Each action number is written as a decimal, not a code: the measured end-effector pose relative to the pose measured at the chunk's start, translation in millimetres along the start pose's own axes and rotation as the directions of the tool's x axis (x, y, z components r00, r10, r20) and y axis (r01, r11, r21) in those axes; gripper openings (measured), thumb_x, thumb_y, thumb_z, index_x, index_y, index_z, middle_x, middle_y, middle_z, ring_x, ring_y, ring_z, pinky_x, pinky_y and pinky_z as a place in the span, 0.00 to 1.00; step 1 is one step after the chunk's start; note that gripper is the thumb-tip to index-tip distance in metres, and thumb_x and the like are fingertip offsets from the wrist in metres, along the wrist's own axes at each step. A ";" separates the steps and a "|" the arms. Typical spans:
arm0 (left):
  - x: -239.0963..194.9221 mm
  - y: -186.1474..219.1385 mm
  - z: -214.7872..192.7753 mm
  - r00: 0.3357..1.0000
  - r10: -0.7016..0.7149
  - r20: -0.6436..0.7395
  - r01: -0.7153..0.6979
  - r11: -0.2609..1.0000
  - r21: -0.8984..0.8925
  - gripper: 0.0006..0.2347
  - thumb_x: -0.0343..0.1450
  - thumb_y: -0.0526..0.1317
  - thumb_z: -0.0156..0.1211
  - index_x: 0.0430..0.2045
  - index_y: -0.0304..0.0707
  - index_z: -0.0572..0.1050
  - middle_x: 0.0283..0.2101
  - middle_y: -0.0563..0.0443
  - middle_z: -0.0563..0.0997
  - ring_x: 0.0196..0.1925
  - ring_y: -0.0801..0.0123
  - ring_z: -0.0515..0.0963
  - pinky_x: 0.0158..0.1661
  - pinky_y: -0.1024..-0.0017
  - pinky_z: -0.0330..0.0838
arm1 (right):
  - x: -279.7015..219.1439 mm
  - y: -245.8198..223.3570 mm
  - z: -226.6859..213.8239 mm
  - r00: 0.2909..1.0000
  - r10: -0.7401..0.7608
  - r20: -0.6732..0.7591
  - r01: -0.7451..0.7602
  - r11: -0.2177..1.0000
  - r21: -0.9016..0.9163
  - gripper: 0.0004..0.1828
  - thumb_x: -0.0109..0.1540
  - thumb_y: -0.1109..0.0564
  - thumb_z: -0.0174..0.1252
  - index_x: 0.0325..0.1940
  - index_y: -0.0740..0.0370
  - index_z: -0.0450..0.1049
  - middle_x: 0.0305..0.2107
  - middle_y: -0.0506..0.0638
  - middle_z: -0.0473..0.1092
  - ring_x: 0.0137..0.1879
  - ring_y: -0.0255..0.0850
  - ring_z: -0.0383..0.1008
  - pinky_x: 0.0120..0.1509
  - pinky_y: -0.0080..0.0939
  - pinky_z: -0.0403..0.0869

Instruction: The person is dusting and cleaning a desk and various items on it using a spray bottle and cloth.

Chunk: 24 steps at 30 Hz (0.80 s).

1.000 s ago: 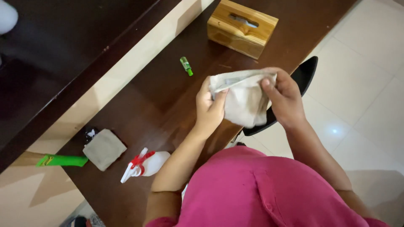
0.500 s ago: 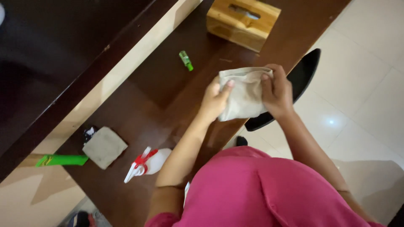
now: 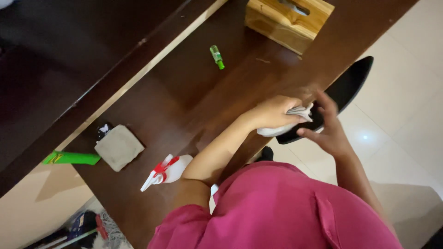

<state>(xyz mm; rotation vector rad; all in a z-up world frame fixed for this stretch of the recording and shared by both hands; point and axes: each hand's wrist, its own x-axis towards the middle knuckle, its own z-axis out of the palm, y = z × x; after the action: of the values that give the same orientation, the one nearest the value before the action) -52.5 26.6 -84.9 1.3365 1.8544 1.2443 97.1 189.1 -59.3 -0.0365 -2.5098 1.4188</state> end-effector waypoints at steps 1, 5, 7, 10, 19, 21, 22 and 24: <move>6.1 2.0 1.2 1.000 0.005 0.009 -0.005 1.000 -0.004 0.18 0.68 0.49 0.66 0.45 0.36 0.79 0.43 0.40 0.86 0.45 0.56 0.85 0.45 0.64 0.76 | -6.7 9.6 -1.1 1.000 0.007 -0.007 -0.007 1.000 -0.004 0.53 0.52 0.60 0.71 0.76 0.65 0.51 0.59 0.58 0.62 0.63 0.46 0.65 0.63 0.44 0.67; 28.6 7.0 -10.1 0.995 0.039 0.093 -0.035 0.998 -0.043 0.19 0.69 0.55 0.66 0.39 0.38 0.79 0.39 0.45 0.85 0.42 0.63 0.85 0.44 0.67 0.77 | -22.9 40.9 -11.7 0.956 0.273 0.108 -0.289 0.941 0.178 0.26 0.59 0.57 0.68 0.60 0.67 0.70 0.45 0.54 0.74 0.51 0.40 0.73 0.53 0.41 0.73; 37.2 -2.1 -24.9 0.996 -0.003 0.084 0.010 0.996 -0.085 0.19 0.70 0.57 0.65 0.36 0.39 0.78 0.37 0.48 0.85 0.42 0.66 0.84 0.43 0.70 0.78 | -27.8 44.8 -22.3 0.908 0.403 0.113 -0.417 0.889 0.188 0.18 0.62 0.57 0.66 0.53 0.68 0.76 0.41 0.54 0.77 0.47 0.41 0.75 0.50 0.43 0.75; 49.6 -57.9 -60.2 0.945 -0.055 -0.323 0.011 0.991 -0.136 0.18 0.66 0.57 0.67 0.35 0.43 0.77 0.36 0.52 0.84 0.41 0.68 0.84 0.41 0.70 0.78 | -32.6 37.0 -40.2 0.846 0.534 0.005 -0.509 0.803 0.309 0.15 0.67 0.56 0.59 0.52 0.69 0.76 0.41 0.56 0.77 0.46 0.45 0.77 0.49 0.46 0.76; 17.1 -188.1 -121.8 0.131 -0.473 -0.871 0.850 0.506 -0.147 0.27 0.66 0.46 0.73 0.57 0.42 0.66 0.56 0.44 0.74 0.57 0.57 0.77 0.55 0.57 0.74 | -59.2 80.1 -88.7 0.918 0.388 -0.079 -0.092 0.401 0.911 0.29 0.69 0.55 0.56 0.73 0.69 0.62 0.64 0.59 0.68 0.70 0.52 0.70 0.73 0.56 0.69; 16.6 -213.6 -114.5 0.144 -0.498 -0.855 0.856 0.496 -0.145 0.34 0.62 0.45 0.75 0.60 0.39 0.63 0.57 0.40 0.71 0.56 0.51 0.75 0.52 0.53 0.73 | -61.2 100.0 -89.4 0.868 0.496 -0.006 -0.137 0.253 0.958 0.34 0.66 0.52 0.58 0.74 0.69 0.61 0.64 0.60 0.69 0.69 0.55 0.70 0.72 0.58 0.68; 17.8 -216.8 -111.3 0.155 -0.495 -0.855 0.854 0.502 -0.136 0.34 0.62 0.45 0.75 0.60 0.39 0.63 0.57 0.40 0.71 0.56 0.51 0.75 0.52 0.53 0.73 | -57.8 98.3 -87.3 0.867 0.497 -0.017 -0.127 0.255 0.958 0.34 0.66 0.52 0.58 0.74 0.69 0.61 0.64 0.60 0.69 0.69 0.55 0.70 0.72 0.58 0.68; 18.5 -223.0 -104.1 0.207 -0.523 -0.827 0.821 0.553 -0.144 0.30 0.65 0.39 0.70 0.62 0.37 0.62 0.58 0.37 0.71 0.54 0.48 0.76 0.49 0.53 0.74 | -50.9 94.8 -83.5 0.793 0.609 -0.019 -0.237 0.336 0.912 0.33 0.65 0.52 0.58 0.72 0.68 0.61 0.60 0.60 0.70 0.64 0.55 0.72 0.66 0.60 0.70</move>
<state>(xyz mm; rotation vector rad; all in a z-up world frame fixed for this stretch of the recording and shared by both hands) -241.9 -13.7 -238.0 -0.2813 2.9114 1.0545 156.0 301.3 -109.2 -0.7586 -1.1910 2.4952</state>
